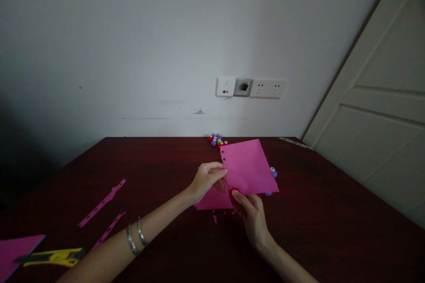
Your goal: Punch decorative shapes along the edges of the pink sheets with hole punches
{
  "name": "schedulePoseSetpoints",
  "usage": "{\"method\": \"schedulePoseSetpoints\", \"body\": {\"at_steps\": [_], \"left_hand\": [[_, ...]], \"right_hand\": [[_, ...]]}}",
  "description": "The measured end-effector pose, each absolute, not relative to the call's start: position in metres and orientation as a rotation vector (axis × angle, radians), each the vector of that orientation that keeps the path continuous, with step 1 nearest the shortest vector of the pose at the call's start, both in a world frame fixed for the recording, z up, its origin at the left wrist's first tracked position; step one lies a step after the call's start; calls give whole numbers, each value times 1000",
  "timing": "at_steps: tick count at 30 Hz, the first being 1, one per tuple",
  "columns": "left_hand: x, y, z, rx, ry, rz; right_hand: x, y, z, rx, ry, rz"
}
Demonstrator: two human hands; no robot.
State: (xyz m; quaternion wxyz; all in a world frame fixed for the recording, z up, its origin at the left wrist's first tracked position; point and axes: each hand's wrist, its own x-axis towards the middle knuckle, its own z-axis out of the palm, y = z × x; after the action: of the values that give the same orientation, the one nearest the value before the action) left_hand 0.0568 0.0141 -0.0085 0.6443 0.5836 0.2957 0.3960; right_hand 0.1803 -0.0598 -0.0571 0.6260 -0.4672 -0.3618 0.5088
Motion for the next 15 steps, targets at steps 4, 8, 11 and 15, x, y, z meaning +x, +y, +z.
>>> {"method": "schedulePoseSetpoints", "body": {"at_steps": [4, 8, 11, 15], "left_hand": [[54, 18, -8, 1342, 679, 915], [48, 26, -5, 1358, 701, 960], [42, 33, -3, 1373, 714, 1017], [37, 41, -2, 1403, 745, 1064]], "right_hand": [[177, -55, -55, -1065, -861, 1217], [171, -46, -49, -1091, -954, 1191], [169, -39, -45, -1068, -1029, 1226], [172, -37, -43, -1039, -1096, 1289]]}}
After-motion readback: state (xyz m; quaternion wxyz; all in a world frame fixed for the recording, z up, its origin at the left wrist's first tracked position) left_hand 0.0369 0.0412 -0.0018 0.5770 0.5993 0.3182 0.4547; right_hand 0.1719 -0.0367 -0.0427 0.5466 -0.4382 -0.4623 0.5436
